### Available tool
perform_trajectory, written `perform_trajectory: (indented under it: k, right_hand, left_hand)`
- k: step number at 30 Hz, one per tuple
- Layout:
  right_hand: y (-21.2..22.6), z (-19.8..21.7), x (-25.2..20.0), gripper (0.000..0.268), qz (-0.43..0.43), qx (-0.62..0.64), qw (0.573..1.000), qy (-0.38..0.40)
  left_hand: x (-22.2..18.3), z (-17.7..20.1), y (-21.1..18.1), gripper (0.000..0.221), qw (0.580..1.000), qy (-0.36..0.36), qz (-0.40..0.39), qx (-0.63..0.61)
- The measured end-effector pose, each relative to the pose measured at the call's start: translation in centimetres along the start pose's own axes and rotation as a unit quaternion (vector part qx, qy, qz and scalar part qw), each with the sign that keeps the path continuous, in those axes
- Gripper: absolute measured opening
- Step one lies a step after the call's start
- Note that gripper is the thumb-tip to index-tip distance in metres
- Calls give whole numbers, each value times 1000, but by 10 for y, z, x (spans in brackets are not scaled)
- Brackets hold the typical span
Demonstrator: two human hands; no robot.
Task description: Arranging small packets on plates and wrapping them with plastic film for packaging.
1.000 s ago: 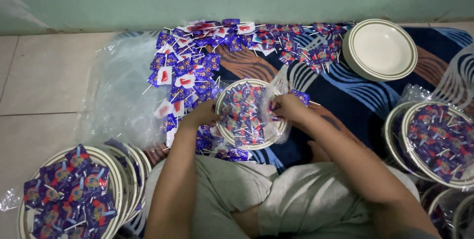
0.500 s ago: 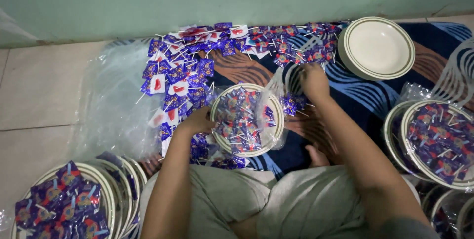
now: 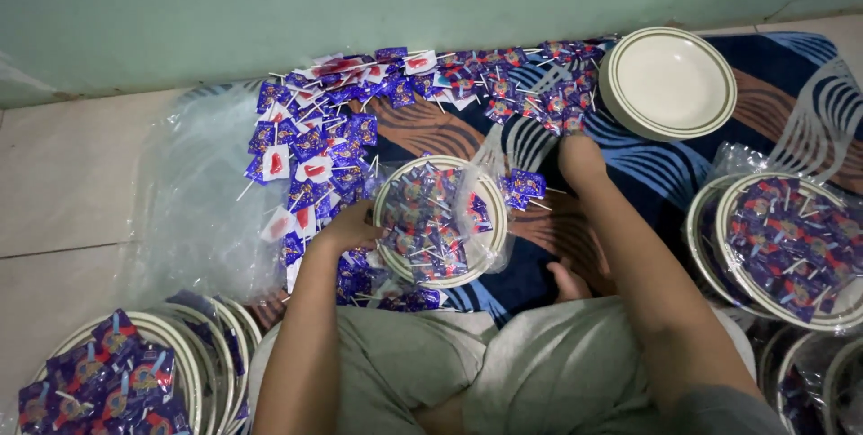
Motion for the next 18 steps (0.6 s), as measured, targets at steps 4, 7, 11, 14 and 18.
perform_trajectory:
  k: [4, 7, 11, 14, 18]
  right_hand:
    - [26, 77, -13, 21, 63, -87, 991, -83]
    - [40, 102, -18, 50, 137, -41, 986, -82]
    - [33, 86, -25, 34, 117, 17, 993, 11]
    - [15, 75, -26, 50, 7, 82, 993, 81]
    - [14, 79, -38, 46, -18, 58, 984, 165]
  left_hand:
    - [1, -1, -2, 67, 1000, -2, -4, -1]
    - [2, -2, -3, 67, 1000, -8, -1, 5]
    - [0, -2, 1, 69, 1000, -10, 4, 17]
    - [7, -2, 4, 71, 1000, -12, 1, 12]
    - [1, -2, -4, 69, 1000, -7, -13, 20]
Point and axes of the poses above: each hand's wrist, its own x-axis towards the middle knuckle, its own z-axis out of the back of the hand, y = z × x, the point moved 8 cm from there along x, towards the middle knuckle, and after that the axes turned 5 degrees about z, right-handed, at the moved point
